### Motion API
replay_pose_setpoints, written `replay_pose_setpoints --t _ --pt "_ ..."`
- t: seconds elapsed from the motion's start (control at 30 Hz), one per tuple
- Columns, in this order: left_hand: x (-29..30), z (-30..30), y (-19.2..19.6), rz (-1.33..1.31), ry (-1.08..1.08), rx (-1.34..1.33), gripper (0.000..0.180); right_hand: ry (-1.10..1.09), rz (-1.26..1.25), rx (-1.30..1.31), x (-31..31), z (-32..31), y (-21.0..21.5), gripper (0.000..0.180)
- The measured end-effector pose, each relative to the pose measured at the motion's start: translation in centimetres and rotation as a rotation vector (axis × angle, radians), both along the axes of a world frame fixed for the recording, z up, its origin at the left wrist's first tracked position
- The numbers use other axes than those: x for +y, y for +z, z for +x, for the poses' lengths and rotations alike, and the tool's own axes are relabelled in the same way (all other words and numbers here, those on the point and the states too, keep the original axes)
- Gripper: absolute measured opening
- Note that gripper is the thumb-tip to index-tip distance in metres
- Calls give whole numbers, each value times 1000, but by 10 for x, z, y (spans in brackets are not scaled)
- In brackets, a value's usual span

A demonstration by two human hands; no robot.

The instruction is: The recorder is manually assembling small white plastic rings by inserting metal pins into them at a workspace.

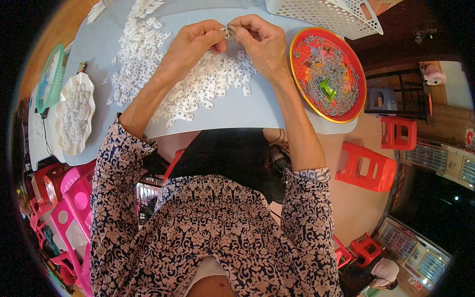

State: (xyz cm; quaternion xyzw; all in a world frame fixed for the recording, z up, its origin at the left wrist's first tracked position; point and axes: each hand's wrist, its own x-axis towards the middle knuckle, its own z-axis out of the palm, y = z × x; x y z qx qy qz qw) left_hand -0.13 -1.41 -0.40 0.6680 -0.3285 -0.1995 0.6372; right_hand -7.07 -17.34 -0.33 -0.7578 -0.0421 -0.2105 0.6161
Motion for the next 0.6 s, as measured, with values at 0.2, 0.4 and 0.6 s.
replay_pose_setpoints --t 0.2,0.4,0.6 --pt "0 -3 2 -8 -13 14 21 -18 107 -42 -2 4 -4 15" --pt "-1 -2 3 -26 13 56 20 -69 232 -7 -1 1 2 17" --pt "-1 0 1 -59 33 78 20 -54 269 -2 0 0 4 16"
